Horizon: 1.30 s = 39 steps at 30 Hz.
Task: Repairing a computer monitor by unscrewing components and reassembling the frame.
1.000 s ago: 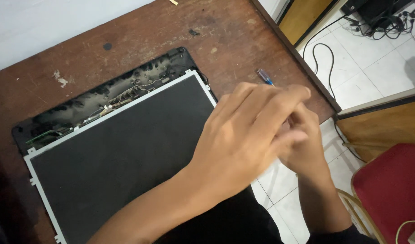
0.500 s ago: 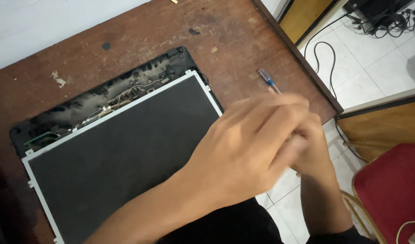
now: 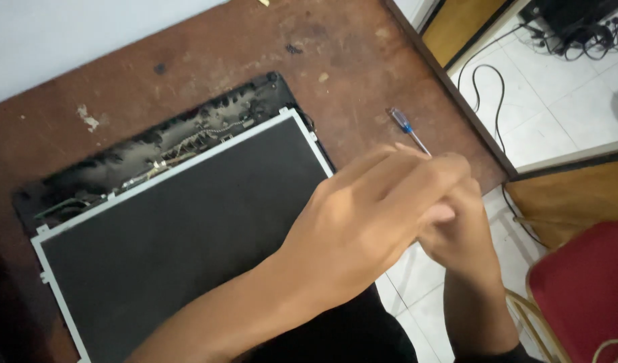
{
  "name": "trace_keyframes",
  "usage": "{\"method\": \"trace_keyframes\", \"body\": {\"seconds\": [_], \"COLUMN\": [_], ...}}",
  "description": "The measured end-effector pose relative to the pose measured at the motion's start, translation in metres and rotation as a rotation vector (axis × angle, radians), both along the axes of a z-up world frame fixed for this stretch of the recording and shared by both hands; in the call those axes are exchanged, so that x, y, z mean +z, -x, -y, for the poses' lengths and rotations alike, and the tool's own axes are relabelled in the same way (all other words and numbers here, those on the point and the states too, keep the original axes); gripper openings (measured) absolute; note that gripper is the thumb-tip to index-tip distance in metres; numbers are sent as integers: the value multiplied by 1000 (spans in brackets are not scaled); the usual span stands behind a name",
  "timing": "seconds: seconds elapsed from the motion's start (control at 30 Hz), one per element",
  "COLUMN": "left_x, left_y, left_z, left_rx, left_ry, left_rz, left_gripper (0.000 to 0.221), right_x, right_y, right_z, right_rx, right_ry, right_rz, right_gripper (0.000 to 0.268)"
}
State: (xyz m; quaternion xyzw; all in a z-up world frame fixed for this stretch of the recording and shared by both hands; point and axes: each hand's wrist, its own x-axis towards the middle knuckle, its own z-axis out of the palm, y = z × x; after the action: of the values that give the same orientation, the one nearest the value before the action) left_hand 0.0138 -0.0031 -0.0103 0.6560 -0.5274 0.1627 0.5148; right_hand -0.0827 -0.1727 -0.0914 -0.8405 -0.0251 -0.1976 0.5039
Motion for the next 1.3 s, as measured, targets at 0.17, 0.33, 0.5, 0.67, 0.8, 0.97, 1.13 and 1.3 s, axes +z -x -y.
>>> {"method": "trace_keyframes", "body": {"seconds": [0.17, 0.33, 0.5, 0.67, 0.8, 0.97, 1.13, 1.3], "left_x": [-4, -69, -151, -195, -191, -194, -209, -204], "left_y": [-47, -176, -266, -321, -334, -338, -342, -340], "left_z": [-24, -30, -6, 27, 37, 42, 45, 49], "left_rx": [29, 456, 480, 366, 257, 169, 160, 157], "left_ry": [-61, 25, -467, -722, -763, -734, -708, -720], "left_rz": [-324, -199, -194, -310, -273, -227, -162, -289], "left_gripper": [34, 8, 4, 15, 23, 22, 14, 6], "right_x": [13, -16, -74, -116, -156, -171, -166, -169], "right_y": [-13, 13, 46, 44, 35, 27, 7, 9], "right_z": [-2, 20, 79, 85, 100, 103, 93, 92], "right_rx": [23, -12, -127, -485, -456, -342, -352, -365], "right_ry": [144, -166, -278, -928, -930, -990, -737, -736], "right_rz": [164, 19, 279, 267, 273, 276, 329, 356], "right_gripper": [21, 26, 37, 26, 35, 37, 26, 30]}}
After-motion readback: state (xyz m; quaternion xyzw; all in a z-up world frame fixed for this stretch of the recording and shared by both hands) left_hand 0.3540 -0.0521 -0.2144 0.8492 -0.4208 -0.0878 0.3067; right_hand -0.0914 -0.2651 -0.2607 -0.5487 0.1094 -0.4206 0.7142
